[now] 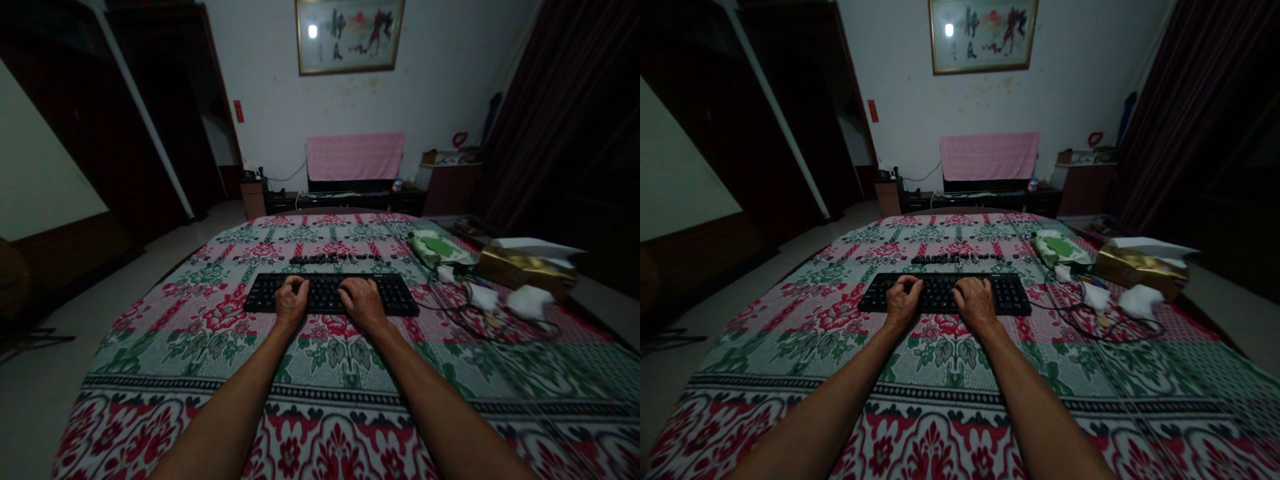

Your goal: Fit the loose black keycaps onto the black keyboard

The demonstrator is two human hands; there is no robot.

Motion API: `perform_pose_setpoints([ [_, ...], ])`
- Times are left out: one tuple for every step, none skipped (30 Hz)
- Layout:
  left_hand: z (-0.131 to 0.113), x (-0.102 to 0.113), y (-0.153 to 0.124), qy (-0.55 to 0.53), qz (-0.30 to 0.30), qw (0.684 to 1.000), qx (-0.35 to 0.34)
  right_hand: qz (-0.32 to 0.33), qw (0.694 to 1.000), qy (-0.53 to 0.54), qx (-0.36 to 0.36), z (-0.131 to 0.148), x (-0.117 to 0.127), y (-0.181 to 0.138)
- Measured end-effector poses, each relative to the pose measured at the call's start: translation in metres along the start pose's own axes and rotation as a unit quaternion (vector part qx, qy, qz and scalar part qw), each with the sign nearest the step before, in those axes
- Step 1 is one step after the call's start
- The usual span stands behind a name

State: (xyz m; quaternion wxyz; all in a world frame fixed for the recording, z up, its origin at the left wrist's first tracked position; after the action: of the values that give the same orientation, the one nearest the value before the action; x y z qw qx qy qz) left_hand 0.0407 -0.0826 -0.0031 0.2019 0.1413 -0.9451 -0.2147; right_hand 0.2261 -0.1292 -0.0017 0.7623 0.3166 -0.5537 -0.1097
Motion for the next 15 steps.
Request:
perform_pose_setpoints([
  [-0.0008,0.0004,-0.0007,0.001,-0.001,1.0,-0.008,0.004,1.0,0.008,0.012,0.0014,0.0014,-0.0019],
  [-0.0017,0.0005,-0.0013,0.004,0.001,1.0,-0.019,0.011,0.999,0.016,0.028,0.003,0.003,-0.0038],
  [-0.0025,0.0004,-0.0017,0.008,0.005,0.999,-0.03,0.02,0.999,0.022,0.043,0.0045,0.0045,-0.0058],
  [-0.0029,0.0002,-0.002,0.012,0.007,0.999,-0.04,0.032,0.998,0.025,0.057,0.0057,0.0056,-0.0074],
  [-0.0029,0.0,-0.0021,0.015,0.008,0.999,-0.046,0.045,0.996,0.026,0.068,0.0064,0.0064,-0.0086],
  [-0.0026,-0.0001,-0.002,0.018,0.009,0.999,-0.049,0.056,0.995,0.025,0.076,0.0066,0.0068,-0.0094],
  [-0.002,-0.0002,-0.0018,0.018,0.008,0.999,-0.048,0.065,0.994,0.024,0.08,0.0063,0.0068,-0.0097],
  [-0.0014,-0.0002,-0.0016,0.016,0.008,0.999,-0.045,0.071,0.994,0.023,0.082,0.0057,0.0065,-0.0097],
  [-0.001,-0.0002,-0.0015,0.014,0.009,0.999,-0.042,0.075,0.994,0.021,0.082,0.005,0.006,-0.0096],
  [-0.0009,-0.0002,-0.0014,0.011,0.01,0.999,-0.041,0.076,0.994,0.02,0.081,0.0045,0.0056,-0.0093],
  [-0.0012,-0.0002,-0.0014,0.009,0.012,0.999,-0.04,0.074,0.994,0.019,0.079,0.004,0.0052,-0.0091],
  [-0.0016,-0.0002,-0.0015,0.007,0.012,0.999,-0.041,0.072,0.994,0.019,0.077,0.0039,0.0051,-0.0091],
  [-0.0021,-0.0001,-0.0016,0.008,0.011,0.999,-0.04,0.07,0.994,0.018,0.076,0.0041,0.0051,-0.0093],
  [-0.0025,0.0,-0.0016,0.01,0.011,0.999,-0.039,0.069,0.995,0.017,0.076,0.0046,0.0052,-0.0095],
  [-0.0028,-0.0001,-0.0016,0.013,0.009,0.999,-0.038,0.067,0.995,0.016,0.076,0.0051,0.0055,-0.0099],
])
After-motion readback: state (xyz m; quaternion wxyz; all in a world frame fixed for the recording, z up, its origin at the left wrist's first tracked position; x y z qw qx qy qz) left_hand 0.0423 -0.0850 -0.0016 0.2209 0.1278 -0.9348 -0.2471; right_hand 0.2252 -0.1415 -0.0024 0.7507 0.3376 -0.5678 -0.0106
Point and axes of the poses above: each hand's wrist, its own y-axis towards the middle knuckle, its own x-axis out of the back of the hand, z = x × y, the point moved 4 cm from there along y, towards the middle knuckle, and after that the axes turned 7 degrees about x, right-handed, at the moved point
